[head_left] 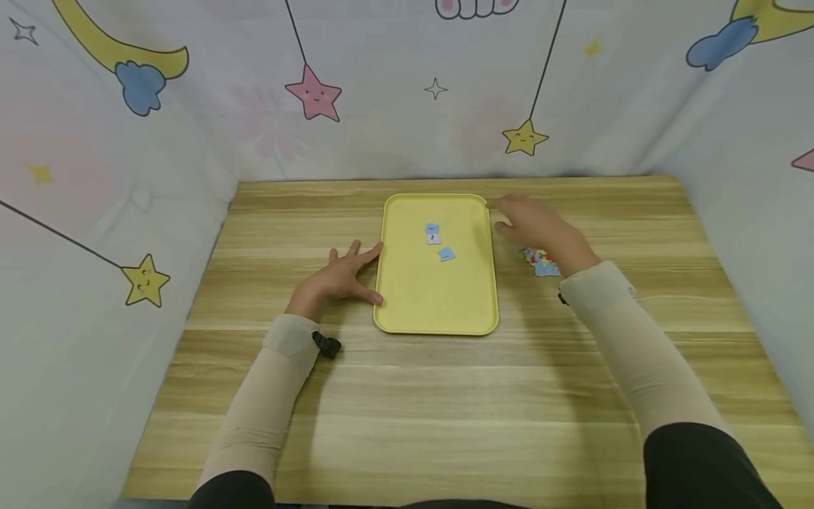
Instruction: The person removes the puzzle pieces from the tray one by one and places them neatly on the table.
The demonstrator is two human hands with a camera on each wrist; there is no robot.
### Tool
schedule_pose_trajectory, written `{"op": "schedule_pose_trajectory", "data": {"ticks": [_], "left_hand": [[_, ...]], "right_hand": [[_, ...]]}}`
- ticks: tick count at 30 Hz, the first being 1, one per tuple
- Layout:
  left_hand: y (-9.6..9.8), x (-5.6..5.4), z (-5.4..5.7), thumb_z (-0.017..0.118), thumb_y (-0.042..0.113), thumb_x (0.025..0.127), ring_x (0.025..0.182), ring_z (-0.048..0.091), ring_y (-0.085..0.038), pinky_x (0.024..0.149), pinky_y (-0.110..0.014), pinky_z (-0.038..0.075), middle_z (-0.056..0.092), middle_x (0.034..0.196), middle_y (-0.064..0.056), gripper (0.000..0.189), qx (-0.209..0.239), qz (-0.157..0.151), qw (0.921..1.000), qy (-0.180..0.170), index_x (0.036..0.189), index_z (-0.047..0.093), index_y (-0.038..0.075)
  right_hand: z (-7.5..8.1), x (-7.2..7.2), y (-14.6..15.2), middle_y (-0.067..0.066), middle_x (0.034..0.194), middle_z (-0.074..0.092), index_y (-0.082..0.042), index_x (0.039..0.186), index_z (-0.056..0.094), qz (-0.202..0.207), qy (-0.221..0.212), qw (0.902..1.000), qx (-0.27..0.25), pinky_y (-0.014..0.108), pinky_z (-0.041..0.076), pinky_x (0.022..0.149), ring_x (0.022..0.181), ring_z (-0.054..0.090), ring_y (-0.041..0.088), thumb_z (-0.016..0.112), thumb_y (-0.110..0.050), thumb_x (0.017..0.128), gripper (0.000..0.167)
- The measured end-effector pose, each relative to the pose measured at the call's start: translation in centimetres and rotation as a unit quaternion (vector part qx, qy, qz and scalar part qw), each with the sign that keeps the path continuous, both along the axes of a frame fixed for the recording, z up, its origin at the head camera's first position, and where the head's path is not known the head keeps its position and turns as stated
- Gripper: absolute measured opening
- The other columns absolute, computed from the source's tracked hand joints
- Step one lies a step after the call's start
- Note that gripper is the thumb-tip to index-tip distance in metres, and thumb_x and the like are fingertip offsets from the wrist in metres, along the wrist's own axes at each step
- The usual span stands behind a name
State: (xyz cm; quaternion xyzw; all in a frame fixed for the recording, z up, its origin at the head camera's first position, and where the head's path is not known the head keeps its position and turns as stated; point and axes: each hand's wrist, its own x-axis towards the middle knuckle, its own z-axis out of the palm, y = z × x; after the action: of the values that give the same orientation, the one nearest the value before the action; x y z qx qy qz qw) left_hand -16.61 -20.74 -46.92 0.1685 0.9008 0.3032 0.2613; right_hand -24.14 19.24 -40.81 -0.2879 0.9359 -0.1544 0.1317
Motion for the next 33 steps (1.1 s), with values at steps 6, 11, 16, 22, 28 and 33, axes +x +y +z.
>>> {"op": "schedule_pose_trajectory", "data": {"ticks": [6, 11, 16, 22, 28, 33], "left_hand": [[0.0, 0.0, 0.0, 0.092, 0.046, 0.079, 0.161, -0.014, -0.034, 0.121, -0.062, -0.022, 0.013, 0.175, -0.013, 0.125, 0.001, -0.003, 1.0, 0.005, 0.171, 0.012, 0.02], [0.0, 0.1, 0.2, 0.092, 0.045, 0.079, 0.161, -0.014, -0.033, 0.121, -0.062, -0.022, 0.015, 0.175, -0.013, 0.124, 0.003, -0.002, 1.0, 0.005, 0.171, 0.012, 0.02], [0.0, 0.2, 0.3, 0.092, 0.044, 0.08, 0.161, -0.015, -0.034, 0.121, -0.063, -0.022, 0.01, 0.176, -0.015, 0.123, 0.002, 0.002, 1.0, 0.0, 0.171, 0.012, 0.02], [0.0, 0.2, 0.2, 0.092, 0.045, 0.079, 0.161, -0.015, -0.035, 0.121, -0.064, -0.022, 0.006, 0.175, -0.018, 0.124, 0.0, 0.003, 1.0, -0.003, 0.171, 0.013, 0.021], [0.0, 0.2, 0.3, 0.092, 0.043, 0.08, 0.161, -0.015, -0.035, 0.121, -0.063, -0.022, 0.007, 0.175, -0.018, 0.123, 0.002, 0.003, 1.0, -0.003, 0.171, 0.013, 0.02], [0.0, 0.1, 0.1, 0.092, 0.044, 0.08, 0.161, -0.014, -0.034, 0.121, -0.062, -0.022, 0.011, 0.176, -0.015, 0.123, 0.005, 0.001, 1.0, -0.002, 0.171, 0.013, 0.02]], "right_hand": [[-0.8, -0.3, -1.4, 0.029, 0.154, 0.049, 0.006, 0.15, 0.052, 0.016, 0.003, 0.9999, 0.005, 0.058, 0.036, 0.12, 0.144, 0.044, 0.047, 0.062, -0.012, 0.105, 0.049], [-1.4, -0.2, -2.5, 0.027, 0.147, 0.056, 0.007, 0.147, 0.055, 0.033, 0.007, 0.9994, -0.006, 0.056, 0.039, 0.117, 0.14, 0.049, 0.045, 0.062, -0.011, 0.103, 0.048], [-1.8, 0.0, -3.6, 0.027, 0.146, 0.057, 0.008, 0.146, 0.056, 0.045, 0.003, 0.9989, -0.011, 0.055, 0.039, 0.117, 0.139, 0.05, 0.045, 0.063, -0.01, 0.103, 0.047], [-2.1, 0.6, -4.7, 0.027, 0.149, 0.055, 0.008, 0.148, 0.054, 0.045, -0.018, 0.9987, -0.017, 0.055, 0.037, 0.12, 0.14, 0.05, 0.044, 0.064, -0.011, 0.104, 0.048], [-2.5, 0.9, -5.7, 0.026, 0.149, 0.055, 0.007, 0.148, 0.054, 0.048, -0.028, 0.9983, -0.016, 0.054, 0.039, 0.118, 0.141, 0.049, 0.044, 0.064, -0.01, 0.103, 0.048], [-3.0, 1.2, -6.3, 0.025, 0.151, 0.054, 0.005, 0.149, 0.054, 0.045, -0.041, 0.9981, -0.011, 0.054, 0.039, 0.119, 0.142, 0.048, 0.043, 0.063, -0.012, 0.104, 0.049]]}}
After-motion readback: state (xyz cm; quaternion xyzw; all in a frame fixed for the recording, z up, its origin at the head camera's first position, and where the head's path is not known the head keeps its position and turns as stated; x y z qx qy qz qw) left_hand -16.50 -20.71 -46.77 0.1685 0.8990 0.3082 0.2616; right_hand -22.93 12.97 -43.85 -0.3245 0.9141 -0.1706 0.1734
